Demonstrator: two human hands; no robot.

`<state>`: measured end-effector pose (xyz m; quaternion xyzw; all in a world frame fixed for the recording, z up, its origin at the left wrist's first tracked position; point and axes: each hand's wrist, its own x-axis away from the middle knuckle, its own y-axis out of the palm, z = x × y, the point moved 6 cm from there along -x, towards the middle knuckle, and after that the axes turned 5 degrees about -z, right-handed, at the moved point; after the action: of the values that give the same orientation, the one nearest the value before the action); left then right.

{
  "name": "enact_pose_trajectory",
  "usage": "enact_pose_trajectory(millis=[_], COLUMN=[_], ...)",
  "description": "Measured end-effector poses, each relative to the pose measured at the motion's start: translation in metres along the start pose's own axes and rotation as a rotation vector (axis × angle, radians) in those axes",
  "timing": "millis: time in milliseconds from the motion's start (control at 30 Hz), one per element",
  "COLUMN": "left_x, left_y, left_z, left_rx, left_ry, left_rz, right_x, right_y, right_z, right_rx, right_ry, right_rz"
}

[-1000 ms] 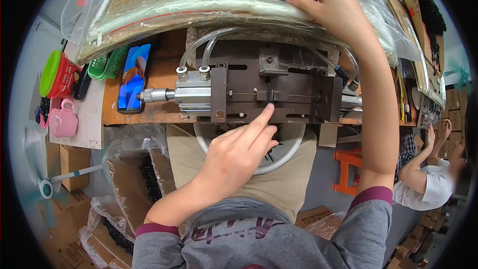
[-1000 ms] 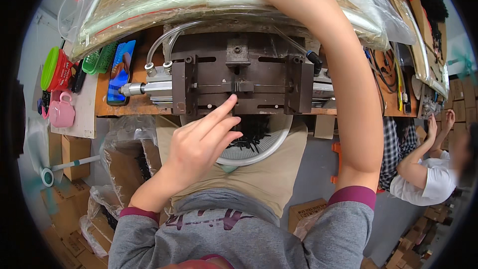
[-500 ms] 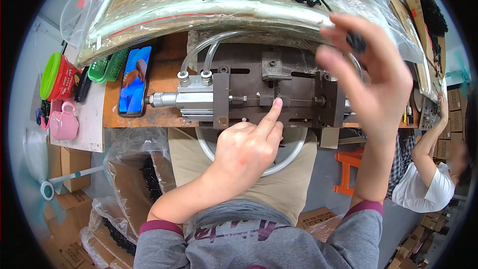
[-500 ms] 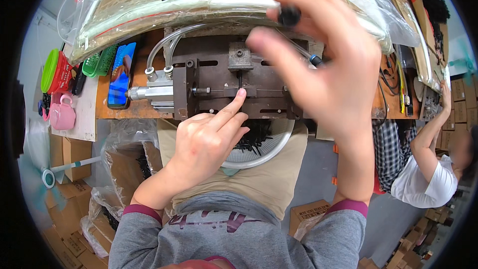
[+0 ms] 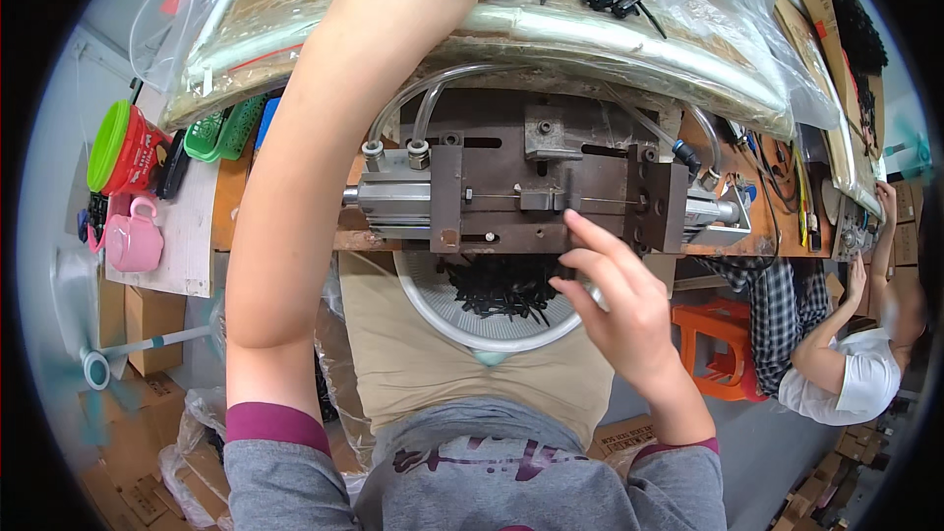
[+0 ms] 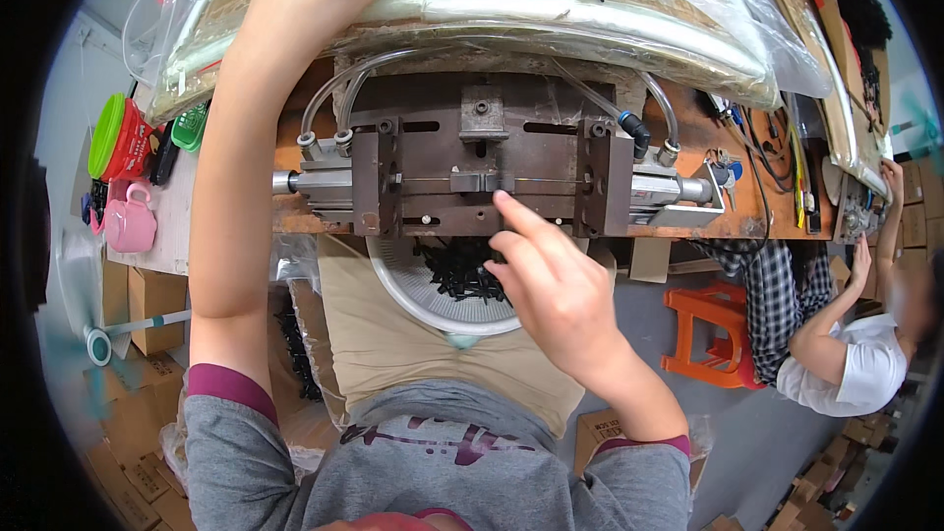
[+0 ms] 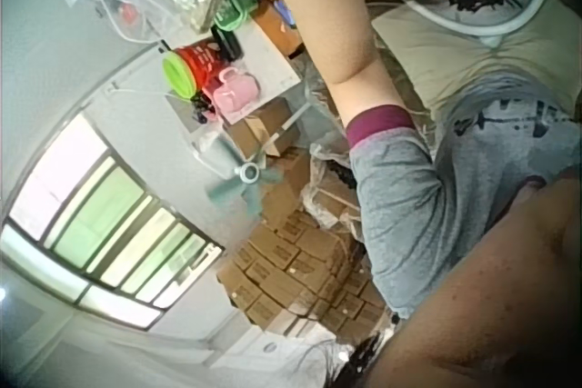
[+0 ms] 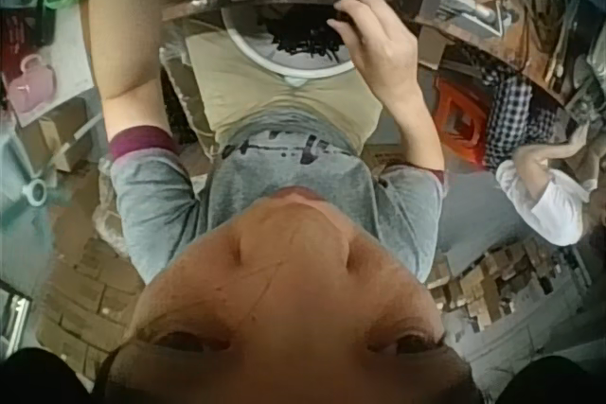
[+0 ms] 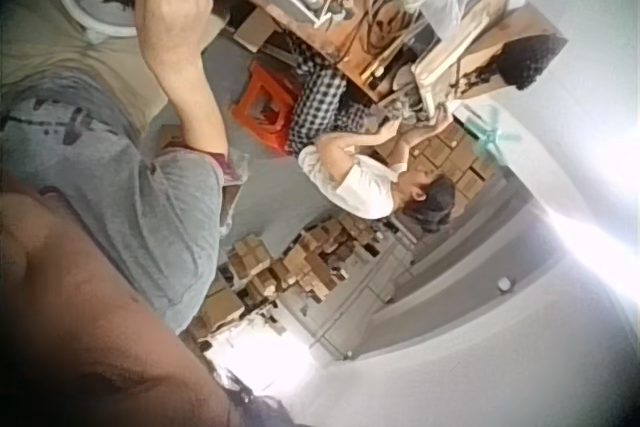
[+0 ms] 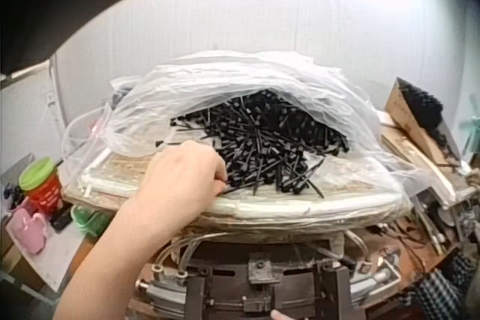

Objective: Assembling small black plastic components using a pneumatic jig on a workbench.

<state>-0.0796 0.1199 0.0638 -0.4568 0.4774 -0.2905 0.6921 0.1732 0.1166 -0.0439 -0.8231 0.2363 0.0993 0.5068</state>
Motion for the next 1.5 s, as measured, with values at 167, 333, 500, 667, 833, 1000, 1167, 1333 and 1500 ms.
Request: enact_pose_trajectory(millis=[167, 333, 500, 667, 833, 1000, 1167, 1333, 1500], left_x=[0.000, 0.012, 0.072, 0.125, 0.171, 0.184, 0.178, 0.180, 0.176], left_y=[-0.013, -0.043, -0.059, -0.021, 0.021, 0.057, 0.060, 0.062, 0.049], left_z=[0.012, 0.006, 0.033, 0.064, 0.091, 0.100, 0.096, 0.098, 0.091], left_rx=[-0.136, 0.119, 0.251, 0.554, 0.567, 0.438, 0.357, 0.352, 0.558], left_ry=[0.120, 0.085, 0.337, 0.313, 0.255, 0.222, 0.203, 0.226, 0.139], left_rz=[0.058, 0.129, 0.430, 0.100, -0.018, -0.001, 0.016, 0.008, -0.041], right_x=[-0.014, -0.015, -0.049, -0.122, -0.187, -0.201, -0.191, -0.184, -0.160], right_y=[0.010, 0.010, -0.029, -0.097, -0.083, -0.077, -0.091, -0.121, -0.123], right_z=[-0.010, -0.010, -0.009, 0.030, 0.046, 0.085, 0.091, 0.124, 0.128], right_rx=[0.146, 0.231, 0.047, 0.628, 0.985, 0.921, 0.460, -0.165, -0.900], right_ry=[-0.046, -0.014, -0.056, -0.278, -0.490, -0.531, -0.267, 0.005, 0.223], right_rz=[-0.060, -0.153, -0.078, 0.290, -0.169, -0.223, -0.104, 0.185, 0.380])
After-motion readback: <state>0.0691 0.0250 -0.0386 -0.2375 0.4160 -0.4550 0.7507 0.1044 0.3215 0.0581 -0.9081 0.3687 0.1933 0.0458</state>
